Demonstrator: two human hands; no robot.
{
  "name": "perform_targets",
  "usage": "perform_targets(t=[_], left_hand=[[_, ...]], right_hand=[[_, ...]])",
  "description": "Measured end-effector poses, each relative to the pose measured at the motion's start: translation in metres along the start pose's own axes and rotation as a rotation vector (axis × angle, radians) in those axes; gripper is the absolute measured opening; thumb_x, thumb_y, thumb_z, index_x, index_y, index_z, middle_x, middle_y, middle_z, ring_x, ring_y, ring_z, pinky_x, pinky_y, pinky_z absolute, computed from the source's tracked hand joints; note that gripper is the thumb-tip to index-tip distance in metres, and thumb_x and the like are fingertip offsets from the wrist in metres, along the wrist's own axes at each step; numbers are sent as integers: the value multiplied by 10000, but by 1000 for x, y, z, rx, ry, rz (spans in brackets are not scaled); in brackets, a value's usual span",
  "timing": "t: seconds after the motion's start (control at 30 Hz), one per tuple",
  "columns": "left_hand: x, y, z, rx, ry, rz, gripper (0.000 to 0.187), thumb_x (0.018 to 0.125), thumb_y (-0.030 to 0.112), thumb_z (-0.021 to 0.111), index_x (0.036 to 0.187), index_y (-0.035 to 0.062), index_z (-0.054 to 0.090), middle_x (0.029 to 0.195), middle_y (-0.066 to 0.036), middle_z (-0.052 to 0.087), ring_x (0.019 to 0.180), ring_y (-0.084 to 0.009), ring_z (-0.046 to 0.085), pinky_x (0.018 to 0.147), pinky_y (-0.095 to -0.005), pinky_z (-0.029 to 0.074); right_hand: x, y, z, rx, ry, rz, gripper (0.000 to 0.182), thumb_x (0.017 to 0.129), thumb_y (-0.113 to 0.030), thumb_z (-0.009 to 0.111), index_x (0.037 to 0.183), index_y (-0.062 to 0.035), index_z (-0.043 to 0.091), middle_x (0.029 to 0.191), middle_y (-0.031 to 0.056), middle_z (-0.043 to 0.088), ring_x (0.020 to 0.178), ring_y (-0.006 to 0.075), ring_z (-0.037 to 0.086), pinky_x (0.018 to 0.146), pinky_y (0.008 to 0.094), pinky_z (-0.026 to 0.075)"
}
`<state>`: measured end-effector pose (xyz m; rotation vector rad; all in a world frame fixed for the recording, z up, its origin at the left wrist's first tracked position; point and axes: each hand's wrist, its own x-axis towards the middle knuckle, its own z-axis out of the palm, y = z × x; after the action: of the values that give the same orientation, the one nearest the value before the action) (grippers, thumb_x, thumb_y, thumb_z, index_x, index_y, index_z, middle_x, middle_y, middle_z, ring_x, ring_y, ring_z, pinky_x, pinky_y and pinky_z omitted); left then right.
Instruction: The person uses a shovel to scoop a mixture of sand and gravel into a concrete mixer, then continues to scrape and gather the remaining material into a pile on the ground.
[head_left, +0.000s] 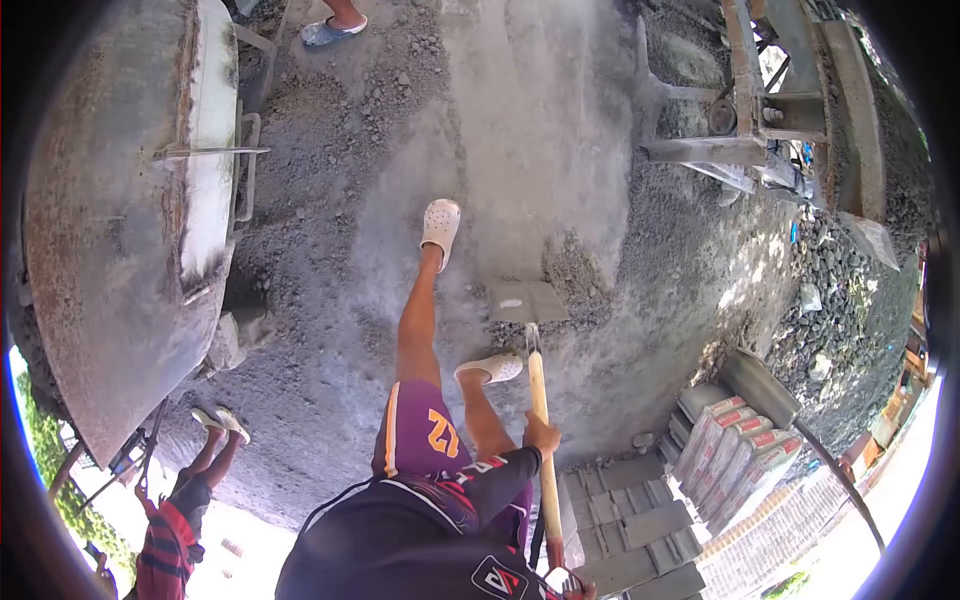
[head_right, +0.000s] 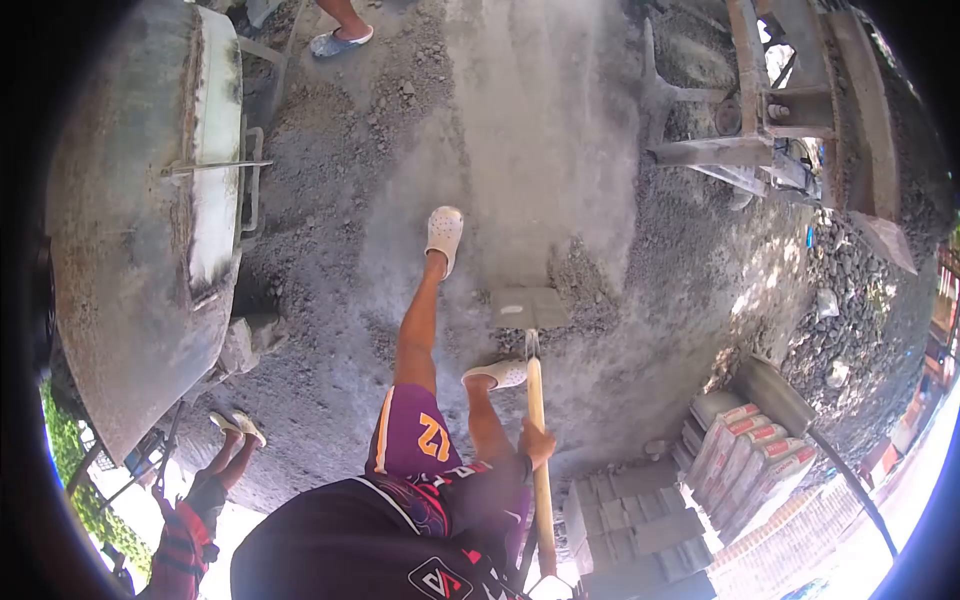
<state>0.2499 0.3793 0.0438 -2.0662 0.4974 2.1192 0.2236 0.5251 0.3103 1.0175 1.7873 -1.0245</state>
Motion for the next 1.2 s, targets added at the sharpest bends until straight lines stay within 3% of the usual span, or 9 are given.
perform_targets(t=[0.13, 0.17, 0.27, 0.37, 0.53, 0.63, 0.7, 0.9, 1.2], left_hand=[[3, 5, 22, 234, 243, -73, 439, 850, 350, 649, 1101, 43, 462, 893, -161, 613, 799, -265, 651, 654, -425, 521], [5, 22, 12, 244, 253, -73, 439, 850, 350, 649, 1101, 43, 462, 893, -161, 613, 799, -265, 651, 654, -425, 521], [40, 148, -25, -24, 184, 142, 414, 801, 240, 702, 1043, 3, 464, 825, -189, 620, 757, -330, 647, 670, -436, 511], [79, 315, -87, -105, 215, 338, 371, 805, 228, 691, 990, -11, 477, 777, -188, 611, 704, -331, 644, 635, -427, 506], [215, 547, -206, -20, 303, 682, 416, 810, 227, 656, 1055, -66, 492, 953, -225, 626, 852, -332, 650, 737, -422, 508], [217, 668, -272, -5, 351, 736, 388, 759, 177, 629, 1027, -77, 508, 803, -224, 653, 685, -326, 673, 694, -404, 529], [243, 711, -312, 276, 423, 639, 437, 762, 171, 614, 1095, -87, 498, 1020, -245, 658, 929, -343, 682, 817, -403, 541], [262, 678, -330, 352, 497, 507, 531, 771, 183, 635, 1199, -62, 439, 1134, -258, 626, 1053, -373, 637, 935, -419, 496], [182, 416, -205, 285, 446, 416, 530, 819, 158, 610, 1237, -77, 385, 1135, -307, 605, 1074, -438, 600, 918, -471, 483]], right_hand=[[168, 7, 255, -1427, 525, -321, 485, 866, -362, 618, 1161, 24, 619, 1014, 145, 693, 925, 259, 684, 761, 345, 544], [135, -3, 196, -1285, 382, -367, 476, 889, -419, 560, 1108, -1, 621, 935, 109, 674, 844, 230, 663, 718, 342, 536], [61, 30, -97, 302, -676, 143, 569, 959, -591, 388, 949, -76, 629, 700, 4, 617, 601, 145, 602, 588, 334, 513], [15, -30, 161, 212, -192, -77, 475, 945, -568, 490, 817, -122, 592, 542, -42, 460, 485, 111, 467, 530, 345, 447], [28, -83, 444, 378, -402, -20, 424, 918, -493, 609, 675, -196, 429, 558, -67, 351, 492, 112, 382, 554, 321, 409], [22, -111, 575, 409, -583, 37, 413, 918, -458, 625, 693, -176, 425, 600, -49, 366, 552, 129, 404, 650, 338, 440], [19, -122, 649, 329, -612, 96, 404, 912, -425, 646, 719, -151, 419, 642, -20, 397, 623, 158, 438, 720, 352, 449], [19, -102, 679, 308, -571, 114, 406, 892, -392, 677, 734, -135, 405, 680, 1, 414, 674, 181, 445, 724, 365, 447], [57, -81, 395, 194, -403, 81, 412, 890, -386, 678, 662, -164, 417, 590, -30, 388, 559, 169, 399, 629, 379, 415]])
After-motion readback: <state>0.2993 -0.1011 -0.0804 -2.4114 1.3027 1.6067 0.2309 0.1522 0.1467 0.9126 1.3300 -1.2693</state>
